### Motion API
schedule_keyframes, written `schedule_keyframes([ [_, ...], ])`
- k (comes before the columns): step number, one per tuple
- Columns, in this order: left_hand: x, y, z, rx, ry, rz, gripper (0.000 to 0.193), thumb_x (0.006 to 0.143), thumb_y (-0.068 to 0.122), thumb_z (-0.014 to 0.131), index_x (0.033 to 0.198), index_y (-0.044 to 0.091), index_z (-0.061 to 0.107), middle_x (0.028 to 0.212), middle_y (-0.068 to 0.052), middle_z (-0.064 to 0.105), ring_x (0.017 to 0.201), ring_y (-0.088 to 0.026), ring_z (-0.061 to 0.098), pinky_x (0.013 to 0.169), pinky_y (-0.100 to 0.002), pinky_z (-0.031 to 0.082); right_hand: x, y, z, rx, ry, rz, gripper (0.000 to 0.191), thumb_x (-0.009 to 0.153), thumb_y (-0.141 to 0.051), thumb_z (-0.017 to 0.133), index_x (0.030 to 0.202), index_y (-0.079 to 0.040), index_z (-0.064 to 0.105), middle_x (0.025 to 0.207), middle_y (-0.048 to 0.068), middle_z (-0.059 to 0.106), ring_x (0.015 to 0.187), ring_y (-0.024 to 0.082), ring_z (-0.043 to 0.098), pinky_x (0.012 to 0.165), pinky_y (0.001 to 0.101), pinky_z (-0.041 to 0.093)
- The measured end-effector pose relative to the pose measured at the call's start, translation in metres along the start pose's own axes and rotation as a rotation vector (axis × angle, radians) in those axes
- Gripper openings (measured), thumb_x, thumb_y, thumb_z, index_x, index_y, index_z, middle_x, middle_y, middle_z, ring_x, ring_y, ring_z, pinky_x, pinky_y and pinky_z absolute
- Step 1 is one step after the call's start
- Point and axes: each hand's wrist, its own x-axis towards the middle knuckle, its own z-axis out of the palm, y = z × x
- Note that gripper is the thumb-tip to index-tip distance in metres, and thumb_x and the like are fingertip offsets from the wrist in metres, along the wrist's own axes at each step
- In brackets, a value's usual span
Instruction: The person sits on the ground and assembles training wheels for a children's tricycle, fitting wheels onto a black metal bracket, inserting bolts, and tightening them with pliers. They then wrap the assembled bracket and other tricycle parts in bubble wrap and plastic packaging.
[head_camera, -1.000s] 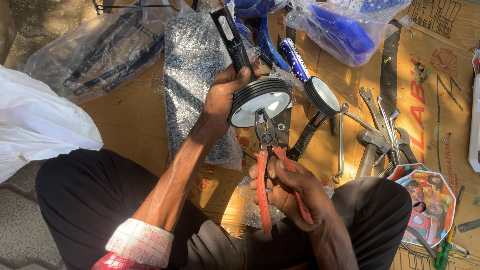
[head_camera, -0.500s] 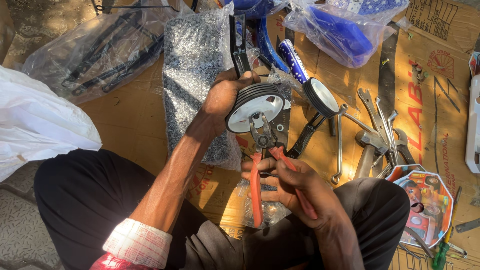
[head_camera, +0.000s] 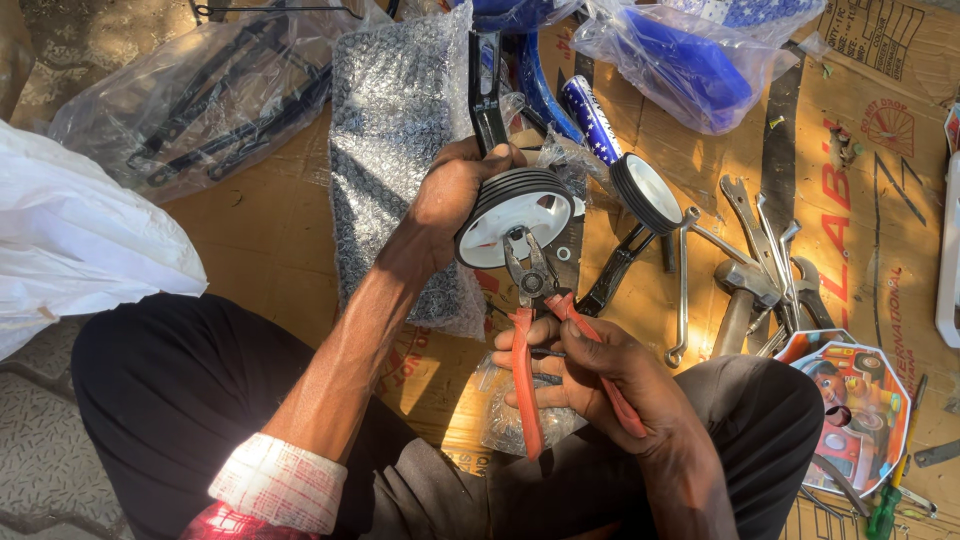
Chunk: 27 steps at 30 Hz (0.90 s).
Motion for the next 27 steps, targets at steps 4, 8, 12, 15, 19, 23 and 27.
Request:
schedule_keyframes([
  [4,-0.002,0.002,0.001,-0.01,-0.022,0.028,0.022,0.106,0.014,0.053,0.1,-0.001,0.067,0.085,-0.004,0.069,0.072,-0.012,0.064,0.066,-0.029,0.055,0.0,-0.002,0.003,-0.029,0.018,0.003,0.06,0.095,-0.024,0.062,0.135,0.016,0.042,0.132,0.032,0.058,0.125,0.047,0.062,0.094,0.0604,0.058],
  [8,-0.006,0.006,0.002,0.042,-0.003,-0.012,0.023,0.103,0.016,0.052,0.099,0.0,0.068,0.084,-0.004,0.07,0.07,-0.011,0.066,0.066,-0.028,0.056,0.001,-0.003,-0.001,0.026,0.018,0.008,0.06,0.094,-0.024,0.061,0.139,0.008,0.04,0.13,0.032,0.058,0.122,0.049,0.063,0.09,0.06,0.059],
  [12,-0.006,0.007,0.002,0.071,-0.034,-0.003,0.025,0.104,0.019,0.052,0.098,0.001,0.068,0.083,-0.005,0.07,0.07,-0.012,0.067,0.066,-0.028,0.055,0.0,-0.002,-0.009,0.112,-0.026,0.011,0.057,0.097,-0.022,0.06,0.139,0.012,0.04,0.129,0.027,0.056,0.123,0.049,0.061,0.093,0.0634,0.058],
  [15,-0.004,0.004,0.001,0.055,-0.044,-0.007,0.024,0.104,0.018,0.052,0.099,0.001,0.069,0.085,-0.004,0.071,0.073,-0.011,0.066,0.069,-0.027,0.054,0.0,0.0,-0.013,0.139,-0.076,0.015,0.055,0.1,-0.024,0.06,0.137,0.011,0.04,0.131,0.025,0.055,0.123,0.048,0.06,0.095,0.0629,0.057],
  [19,-0.001,-0.002,-0.001,0.035,-0.066,0.019,0.023,0.104,0.016,0.053,0.1,0.0,0.069,0.085,-0.004,0.069,0.073,-0.011,0.064,0.07,-0.028,0.053,0.001,0.001,-0.013,0.104,-0.016,0.02,0.051,0.097,-0.025,0.059,0.134,0.007,0.047,0.13,0.026,0.056,0.12,0.047,0.062,0.091,0.0615,0.058],
  [23,0.001,-0.004,0.0,0.031,-0.038,0.013,0.023,0.103,0.017,0.053,0.1,0.001,0.069,0.082,-0.004,0.069,0.07,-0.012,0.064,0.068,-0.029,0.054,0.002,0.0,-0.012,0.096,-0.037,0.028,0.033,0.1,-0.02,0.056,0.117,0.008,0.055,0.128,0.029,0.057,0.114,0.042,0.066,0.09,0.0564,0.06],
  [27,0.0,-0.003,0.001,0.089,-0.009,0.033,0.024,0.104,0.018,0.053,0.101,0.001,0.069,0.083,-0.005,0.069,0.07,-0.012,0.064,0.068,-0.029,0.054,0.003,0.002,-0.008,-0.055,0.041,0.026,0.028,0.102,-0.018,0.056,0.098,0.01,0.057,0.124,0.032,0.062,0.102,0.036,0.069,0.086,0.0492,0.062],
])
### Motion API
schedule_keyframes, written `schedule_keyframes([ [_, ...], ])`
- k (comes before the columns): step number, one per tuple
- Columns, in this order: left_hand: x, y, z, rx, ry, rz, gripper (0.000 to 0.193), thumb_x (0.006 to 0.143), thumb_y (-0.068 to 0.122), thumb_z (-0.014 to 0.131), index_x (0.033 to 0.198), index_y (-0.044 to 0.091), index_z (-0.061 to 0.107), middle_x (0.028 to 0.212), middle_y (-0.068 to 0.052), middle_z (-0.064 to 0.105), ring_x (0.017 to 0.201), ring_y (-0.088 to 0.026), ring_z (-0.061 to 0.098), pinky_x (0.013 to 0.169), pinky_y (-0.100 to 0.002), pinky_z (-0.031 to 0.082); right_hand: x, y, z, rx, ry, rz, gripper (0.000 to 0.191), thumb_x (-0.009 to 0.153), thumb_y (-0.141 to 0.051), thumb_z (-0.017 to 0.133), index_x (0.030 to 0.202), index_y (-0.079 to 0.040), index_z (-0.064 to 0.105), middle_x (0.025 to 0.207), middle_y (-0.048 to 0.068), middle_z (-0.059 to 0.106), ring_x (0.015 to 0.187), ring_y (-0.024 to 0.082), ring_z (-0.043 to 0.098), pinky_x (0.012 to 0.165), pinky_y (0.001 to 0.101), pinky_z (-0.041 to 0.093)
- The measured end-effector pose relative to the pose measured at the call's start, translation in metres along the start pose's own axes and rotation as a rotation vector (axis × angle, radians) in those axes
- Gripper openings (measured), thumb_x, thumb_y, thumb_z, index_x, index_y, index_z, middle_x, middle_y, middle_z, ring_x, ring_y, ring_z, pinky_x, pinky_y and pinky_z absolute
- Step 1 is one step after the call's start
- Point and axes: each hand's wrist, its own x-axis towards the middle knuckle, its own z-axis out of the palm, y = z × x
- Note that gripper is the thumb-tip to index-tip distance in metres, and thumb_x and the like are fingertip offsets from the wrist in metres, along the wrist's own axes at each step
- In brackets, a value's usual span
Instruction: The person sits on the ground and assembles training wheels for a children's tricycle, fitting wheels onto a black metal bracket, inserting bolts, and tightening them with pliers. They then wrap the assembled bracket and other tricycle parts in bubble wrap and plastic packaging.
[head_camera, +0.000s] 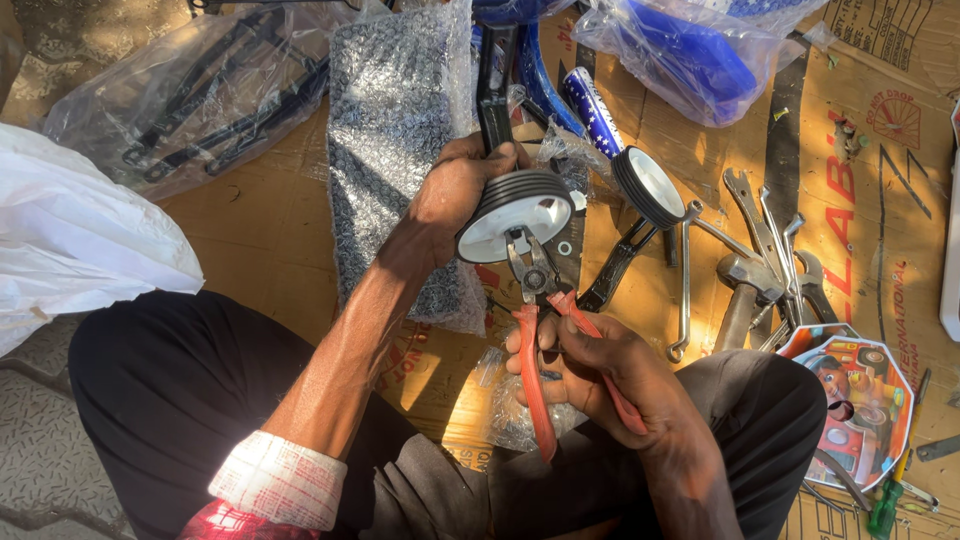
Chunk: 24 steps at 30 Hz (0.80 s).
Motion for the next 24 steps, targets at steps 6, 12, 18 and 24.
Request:
schedule_keyframes([
  [6,0.002,-0.003,-0.006,-0.021,-0.027,-0.014,0.026,0.105,0.019,0.051,0.098,0.001,0.068,0.085,-0.007,0.071,0.072,-0.014,0.068,0.067,-0.03,0.056,0.004,0.002,0.009,0.027,0.089,0.021,0.029,0.095,-0.013,0.058,0.116,0.007,0.063,0.116,0.027,0.062,0.096,0.03,0.068,0.082,0.044,0.063],
  [12,0.005,0.004,-0.008,-0.122,0.026,-0.047,0.023,0.1,0.019,0.052,0.098,0.003,0.069,0.086,-0.01,0.074,0.069,-0.02,0.069,0.065,-0.035,0.059,0.007,0.002,0.003,0.028,0.061,-0.01,0.027,0.094,-0.018,0.058,0.105,0.007,0.058,0.118,0.025,0.07,0.109,0.033,0.073,0.09,0.0482,0.06],
  [18,-0.007,0.038,-0.025,-0.415,0.095,0.147,0.045,0.103,0.038,0.04,0.103,0.004,0.069,0.094,-0.009,0.075,0.088,-0.017,0.076,0.08,-0.036,0.066,0.024,0.021,-0.014,-1.118,0.471,-0.02,0.041,0.092,-0.04,0.07,0.109,-0.004,0.062,0.095,0.022,0.068,0.092,0.032,0.066,0.085,0.0444,0.056],
  [24,-0.01,0.041,-0.023,-0.543,0.074,0.27,0.044,0.108,0.039,0.044,0.111,0.003,0.069,0.097,-0.015,0.076,0.09,-0.025,0.077,0.081,-0.044,0.064,0.039,0.037,-0.022,-1.379,0.292,-0.236,0.027,0.095,-0.034,0.067,0.097,-0.01,0.079,0.103,0.012,0.072,0.107,0.029,0.064,0.092,0.042,0.053],
])
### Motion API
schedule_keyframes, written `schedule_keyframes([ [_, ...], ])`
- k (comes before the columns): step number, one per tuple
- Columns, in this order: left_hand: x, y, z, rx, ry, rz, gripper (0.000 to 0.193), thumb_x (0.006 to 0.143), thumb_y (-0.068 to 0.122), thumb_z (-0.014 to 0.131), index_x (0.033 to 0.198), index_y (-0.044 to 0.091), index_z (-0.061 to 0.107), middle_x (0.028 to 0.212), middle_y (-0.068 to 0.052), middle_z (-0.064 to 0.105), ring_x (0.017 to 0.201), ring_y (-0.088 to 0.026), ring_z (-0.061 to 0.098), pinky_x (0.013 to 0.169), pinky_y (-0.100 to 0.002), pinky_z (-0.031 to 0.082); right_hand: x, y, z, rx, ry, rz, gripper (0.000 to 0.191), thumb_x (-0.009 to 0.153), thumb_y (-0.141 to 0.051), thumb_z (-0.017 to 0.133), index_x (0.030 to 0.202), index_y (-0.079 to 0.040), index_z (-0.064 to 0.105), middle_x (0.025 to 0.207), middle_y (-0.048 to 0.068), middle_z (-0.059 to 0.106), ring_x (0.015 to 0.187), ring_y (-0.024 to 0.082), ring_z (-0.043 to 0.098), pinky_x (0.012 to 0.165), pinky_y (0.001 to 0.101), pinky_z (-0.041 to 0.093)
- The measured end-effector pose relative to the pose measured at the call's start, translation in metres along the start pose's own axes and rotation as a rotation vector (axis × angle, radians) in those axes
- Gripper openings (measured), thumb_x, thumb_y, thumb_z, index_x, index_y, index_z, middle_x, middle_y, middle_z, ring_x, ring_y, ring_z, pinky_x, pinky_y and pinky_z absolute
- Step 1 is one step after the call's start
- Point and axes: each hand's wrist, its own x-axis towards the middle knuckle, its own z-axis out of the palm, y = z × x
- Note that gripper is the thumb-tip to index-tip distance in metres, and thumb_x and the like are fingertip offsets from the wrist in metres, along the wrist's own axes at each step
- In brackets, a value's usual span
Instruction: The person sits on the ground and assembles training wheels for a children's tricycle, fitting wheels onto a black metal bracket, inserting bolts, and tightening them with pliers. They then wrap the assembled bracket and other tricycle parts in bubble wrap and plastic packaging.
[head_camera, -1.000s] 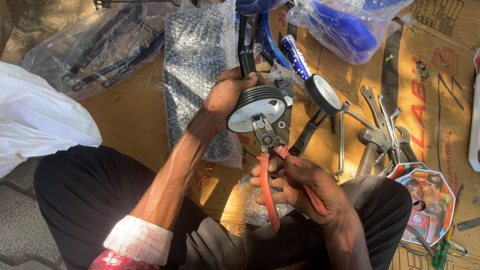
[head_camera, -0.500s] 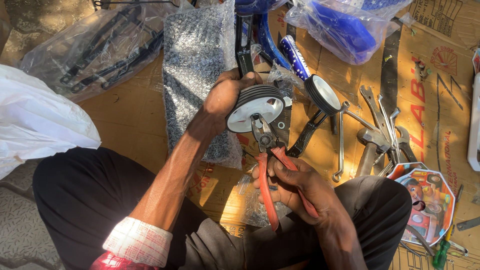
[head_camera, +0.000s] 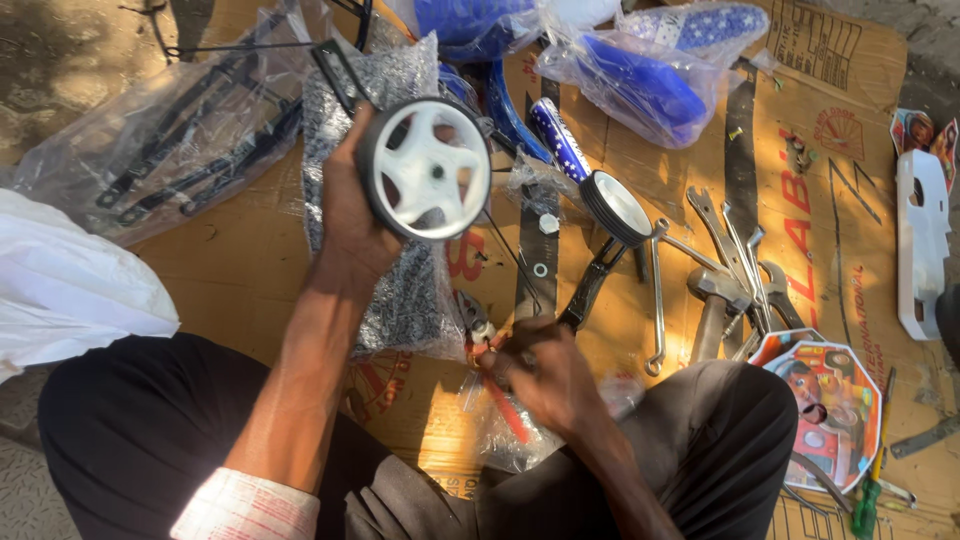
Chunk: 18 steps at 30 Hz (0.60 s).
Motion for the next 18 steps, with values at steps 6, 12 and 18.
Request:
schedule_keyframes([
  [6,-0.008,-0.012,0.01,-0.214,-0.21,-0.131,0.053,0.108,0.046,0.043,0.11,0.0,0.07,0.101,-0.016,0.076,0.093,-0.026,0.077,0.088,-0.043,0.066,0.071,0.046,-0.032,-0.304,0.464,-0.233,0.036,0.095,-0.007,0.053,0.129,0.0,0.063,0.119,0.024,0.063,0.105,0.041,0.06,0.086,0.0526,0.053],
  [12,-0.008,-0.017,0.004,-0.148,-0.198,-0.147,0.037,0.105,0.041,0.062,0.112,0.006,0.07,0.106,-0.01,0.074,0.099,-0.022,0.074,0.091,-0.041,0.063,0.133,0.091,-0.019,-0.183,0.37,-0.13,0.03,0.105,-0.001,0.041,0.128,-0.001,0.062,0.122,0.025,0.059,0.1,0.035,0.064,0.08,0.0446,0.061],
  [18,0.0,-0.027,-0.008,-0.035,-0.133,-0.131,0.034,0.1,0.041,0.066,0.114,0.01,0.069,0.105,-0.006,0.072,0.099,-0.018,0.072,0.092,-0.039,0.061,0.132,0.095,-0.02,-0.342,0.644,-0.299,0.035,0.092,-0.003,0.062,0.126,0.005,0.059,0.113,0.025,0.061,0.099,0.038,0.063,0.08,0.051,0.056],
])
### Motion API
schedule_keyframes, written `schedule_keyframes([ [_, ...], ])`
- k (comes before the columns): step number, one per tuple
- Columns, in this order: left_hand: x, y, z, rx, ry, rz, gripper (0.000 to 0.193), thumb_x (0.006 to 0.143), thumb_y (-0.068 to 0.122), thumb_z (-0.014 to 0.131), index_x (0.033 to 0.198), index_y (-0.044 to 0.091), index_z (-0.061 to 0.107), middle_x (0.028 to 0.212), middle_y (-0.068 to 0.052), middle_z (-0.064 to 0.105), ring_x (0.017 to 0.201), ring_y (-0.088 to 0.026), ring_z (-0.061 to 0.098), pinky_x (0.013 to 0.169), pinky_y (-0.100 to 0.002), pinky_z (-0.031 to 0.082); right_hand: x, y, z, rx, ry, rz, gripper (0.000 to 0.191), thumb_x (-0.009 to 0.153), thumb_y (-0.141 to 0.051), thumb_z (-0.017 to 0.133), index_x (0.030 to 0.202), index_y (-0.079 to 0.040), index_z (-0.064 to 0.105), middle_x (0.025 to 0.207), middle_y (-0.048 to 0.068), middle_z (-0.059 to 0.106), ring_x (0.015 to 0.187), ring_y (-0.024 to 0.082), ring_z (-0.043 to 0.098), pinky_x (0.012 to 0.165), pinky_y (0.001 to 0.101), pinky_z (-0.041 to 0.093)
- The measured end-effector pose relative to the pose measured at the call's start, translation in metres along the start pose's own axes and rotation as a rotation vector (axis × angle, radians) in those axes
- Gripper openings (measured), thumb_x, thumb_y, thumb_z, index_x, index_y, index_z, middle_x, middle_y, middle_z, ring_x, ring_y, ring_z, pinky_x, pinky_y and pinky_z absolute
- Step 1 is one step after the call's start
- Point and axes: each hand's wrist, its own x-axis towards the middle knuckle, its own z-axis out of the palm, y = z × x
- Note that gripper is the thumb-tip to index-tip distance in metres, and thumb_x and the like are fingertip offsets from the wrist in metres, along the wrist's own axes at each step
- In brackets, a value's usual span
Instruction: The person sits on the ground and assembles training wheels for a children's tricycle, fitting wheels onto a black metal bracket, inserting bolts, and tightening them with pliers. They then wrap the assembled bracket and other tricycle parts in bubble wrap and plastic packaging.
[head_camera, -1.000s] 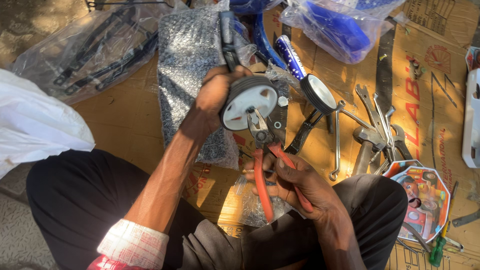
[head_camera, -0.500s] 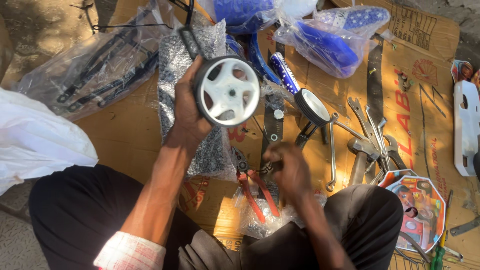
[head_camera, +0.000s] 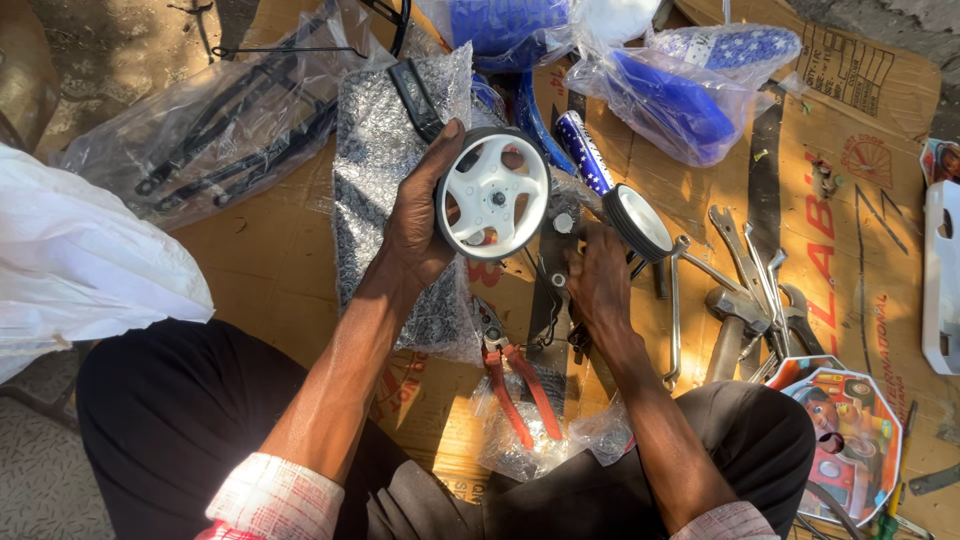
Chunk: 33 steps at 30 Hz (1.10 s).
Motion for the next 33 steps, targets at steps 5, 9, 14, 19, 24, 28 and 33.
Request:
schedule_keyframes([
  [5,0.0,-0.002,-0.003,0.069,0.044,0.029,0.037,0.098,0.042,0.067,0.118,0.011,0.067,0.107,-0.005,0.072,0.102,-0.017,0.07,0.093,-0.039,0.061,0.02,-0.012,0.005,-0.105,-0.197,-0.065,0.031,0.096,-0.005,0.06,0.126,-0.004,0.062,0.108,0.018,0.065,0.087,0.032,0.065,0.072,0.0441,0.056],
  [9,-0.002,-0.001,-0.005,0.096,0.032,0.027,0.04,0.096,0.041,0.068,0.118,0.008,0.067,0.106,-0.006,0.072,0.1,-0.017,0.072,0.09,-0.037,0.063,0.025,-0.02,0.002,0.408,-0.218,0.375,0.026,0.108,-0.017,0.048,0.121,-0.001,0.063,0.105,0.017,0.065,0.081,0.027,0.066,0.066,0.038,0.055],
  [14,-0.001,0.0,-0.004,0.123,-0.018,0.051,0.044,0.098,0.041,0.071,0.122,0.004,0.068,0.107,-0.007,0.072,0.097,-0.016,0.071,0.087,-0.034,0.061,0.014,-0.054,-0.045,0.937,0.073,0.483,0.028,0.098,-0.015,0.063,0.124,-0.003,0.066,0.104,0.008,0.069,0.088,0.013,0.072,0.076,0.0268,0.061],
  [19,-0.008,-0.004,0.006,0.152,-0.012,0.042,0.048,0.094,0.044,0.071,0.116,0.002,0.07,0.102,-0.009,0.075,0.089,-0.017,0.075,0.08,-0.032,0.064,0.008,-0.117,-0.094,1.106,0.031,0.286,0.029,0.099,-0.011,0.07,0.126,-0.002,0.063,0.113,0.007,0.066,0.098,0.015,0.069,0.087,0.0291,0.06],
  [24,-0.016,-0.011,0.017,0.158,-0.12,0.078,0.049,0.098,0.042,0.074,0.112,-0.006,0.072,0.103,-0.014,0.075,0.082,-0.018,0.073,0.068,-0.03,0.061,0.02,-0.152,-0.086,1.048,0.096,0.151,0.03,0.1,-0.015,0.07,0.126,-0.003,0.065,0.123,0.006,0.059,0.097,0.016,0.072,0.083,0.0296,0.063],
  [28,-0.019,-0.013,0.022,0.268,-0.046,0.086,0.053,0.091,0.048,0.074,0.111,-0.001,0.068,0.096,-0.011,0.073,0.082,-0.018,0.074,0.069,-0.031,0.065,0.018,-0.149,-0.083,0.878,0.115,0.184,0.03,0.102,-0.012,0.07,0.13,-0.003,0.07,0.115,0.009,0.06,0.092,0.017,0.067,0.079,0.0288,0.057],
  [33,-0.02,-0.014,0.026,0.351,-0.021,0.117,0.058,0.087,0.057,0.07,0.11,0.004,0.063,0.095,-0.006,0.071,0.084,-0.013,0.072,0.069,-0.027,0.064,0.009,-0.148,-0.085,0.746,0.137,0.15,0.03,0.1,-0.01,0.071,0.129,-0.003,0.068,0.108,0.006,0.066,0.097,0.014,0.068,0.083,0.0267,0.057],
])
